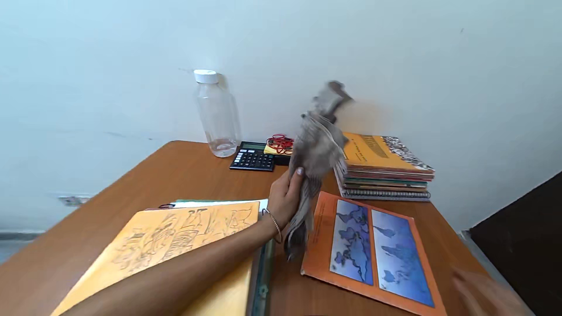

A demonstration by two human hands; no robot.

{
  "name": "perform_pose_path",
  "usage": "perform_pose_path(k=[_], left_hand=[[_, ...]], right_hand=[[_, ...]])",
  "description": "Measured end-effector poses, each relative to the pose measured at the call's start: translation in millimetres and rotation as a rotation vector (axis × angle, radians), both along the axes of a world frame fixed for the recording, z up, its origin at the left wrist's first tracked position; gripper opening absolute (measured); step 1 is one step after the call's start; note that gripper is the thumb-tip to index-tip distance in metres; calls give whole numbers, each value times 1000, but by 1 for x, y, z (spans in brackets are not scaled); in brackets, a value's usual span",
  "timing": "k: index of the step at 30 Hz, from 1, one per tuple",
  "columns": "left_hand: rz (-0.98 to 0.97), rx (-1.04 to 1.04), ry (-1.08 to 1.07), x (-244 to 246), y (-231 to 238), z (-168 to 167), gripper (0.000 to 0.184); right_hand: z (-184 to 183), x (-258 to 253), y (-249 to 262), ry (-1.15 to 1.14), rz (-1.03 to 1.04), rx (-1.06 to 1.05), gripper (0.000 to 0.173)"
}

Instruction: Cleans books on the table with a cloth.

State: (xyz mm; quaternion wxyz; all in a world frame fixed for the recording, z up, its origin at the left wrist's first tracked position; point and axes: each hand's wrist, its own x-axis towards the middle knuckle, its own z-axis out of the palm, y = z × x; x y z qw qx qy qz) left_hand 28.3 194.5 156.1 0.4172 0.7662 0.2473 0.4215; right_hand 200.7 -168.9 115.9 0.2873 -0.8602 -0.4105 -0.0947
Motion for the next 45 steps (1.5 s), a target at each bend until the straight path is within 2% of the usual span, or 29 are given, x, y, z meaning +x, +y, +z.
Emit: perform_pose_path(k=[2, 5, 9, 12, 18, 23, 25, 27, 29, 31, 33, 34, 38, 45], left_hand=[[99, -186, 50, 5, 13, 1, 51], [176, -376, 83, 9, 24, 3, 57], [172, -461, 104, 10, 32, 0, 58], [129, -402, 87, 11, 30, 0, 57], [35, -353, 112, 15, 28, 1, 54], [24, -374, 126, 15, 28, 1, 53], [16, -374, 122, 15, 27, 1, 53], [7, -374, 118, 14, 26, 1, 52], [8, -366, 108, 14, 26, 0, 52], [10, -358, 105, 15, 26, -2, 51], [-1, -351, 114, 14, 26, -1, 51], [-7, -347, 118, 14, 27, 0, 51], [-16, -316, 124, 15, 25, -2, 50], [-12, -265, 109, 12, 22, -2, 49]], right_hand=[[25, 29, 46, -138, 101, 31, 37], [42, 68, 130, -308, 231, 4, 46], [61, 85, 215, -300, 299, -273, 67], [64, 101, 244, -289, 317, -363, 63], [78, 124, 248, -312, 348, -374, 61], [84, 128, 247, -274, 339, -316, 45], [79, 129, 248, -338, 358, -268, 43], [69, 126, 249, -448, 375, -260, 50], [62, 125, 251, -516, 366, -246, 67], [59, 130, 253, -504, 305, -237, 86], [57, 134, 257, -458, 274, -236, 93], [57, 133, 258, -436, 271, -237, 90], [55, 129, 252, -417, 299, -189, 59], [96, 89, 228, -484, 288, -72, 50]])
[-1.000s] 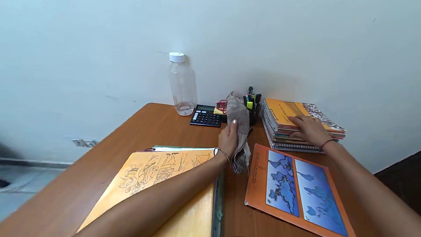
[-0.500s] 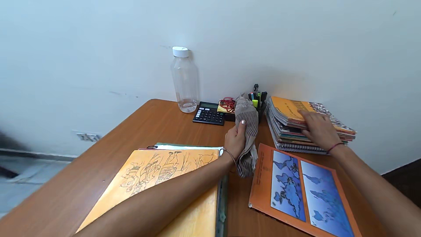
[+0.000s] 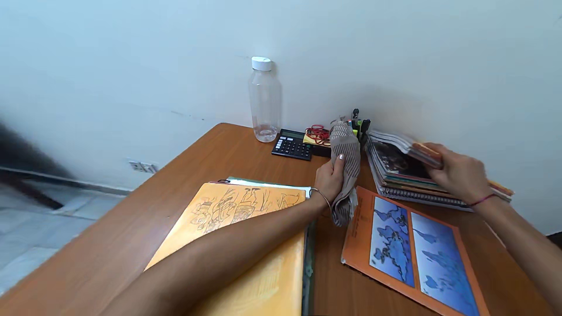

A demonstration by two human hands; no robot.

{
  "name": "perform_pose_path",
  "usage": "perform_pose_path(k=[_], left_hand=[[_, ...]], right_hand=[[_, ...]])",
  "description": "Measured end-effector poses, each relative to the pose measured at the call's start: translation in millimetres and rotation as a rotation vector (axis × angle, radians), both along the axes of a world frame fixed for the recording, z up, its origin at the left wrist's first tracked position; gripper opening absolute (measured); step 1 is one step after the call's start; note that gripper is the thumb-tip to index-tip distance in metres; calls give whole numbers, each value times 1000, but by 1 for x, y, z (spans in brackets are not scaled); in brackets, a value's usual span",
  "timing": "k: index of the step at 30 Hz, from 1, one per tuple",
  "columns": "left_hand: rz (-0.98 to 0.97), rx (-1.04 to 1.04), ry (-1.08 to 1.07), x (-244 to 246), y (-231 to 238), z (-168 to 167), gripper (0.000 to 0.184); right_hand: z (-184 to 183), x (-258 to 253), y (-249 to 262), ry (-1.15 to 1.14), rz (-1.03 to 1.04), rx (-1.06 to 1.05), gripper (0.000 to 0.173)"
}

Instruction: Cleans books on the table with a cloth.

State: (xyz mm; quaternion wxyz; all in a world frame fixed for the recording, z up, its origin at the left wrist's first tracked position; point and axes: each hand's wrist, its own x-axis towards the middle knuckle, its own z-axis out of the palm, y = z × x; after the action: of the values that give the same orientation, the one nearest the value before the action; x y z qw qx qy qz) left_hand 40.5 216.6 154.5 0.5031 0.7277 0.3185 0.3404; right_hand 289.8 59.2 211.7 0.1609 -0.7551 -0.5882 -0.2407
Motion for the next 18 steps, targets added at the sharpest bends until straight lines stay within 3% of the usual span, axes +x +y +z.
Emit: perform_pose_path(k=[6, 11, 13, 15, 16, 18], left_hand=[[156, 3, -36, -12, 16, 23, 57], [427, 74, -257, -71, 38, 99, 58], [480, 237, -344, -110, 54, 122, 52], [473, 534, -376, -161, 103, 128, 44], [496, 722, -300, -192, 138, 128, 40], [677, 990, 107, -248, 167, 136, 41]], right_hand=[[21, -74, -17, -12, 117, 77, 45], [46, -134, -9, 17, 214, 189, 40], [64, -154, -2, 3, 278, 224, 40], [81, -176, 5, -19, 349, 270, 40], [88, -189, 9, -34, 382, 299, 39], [98, -216, 19, -57, 437, 362, 37]])
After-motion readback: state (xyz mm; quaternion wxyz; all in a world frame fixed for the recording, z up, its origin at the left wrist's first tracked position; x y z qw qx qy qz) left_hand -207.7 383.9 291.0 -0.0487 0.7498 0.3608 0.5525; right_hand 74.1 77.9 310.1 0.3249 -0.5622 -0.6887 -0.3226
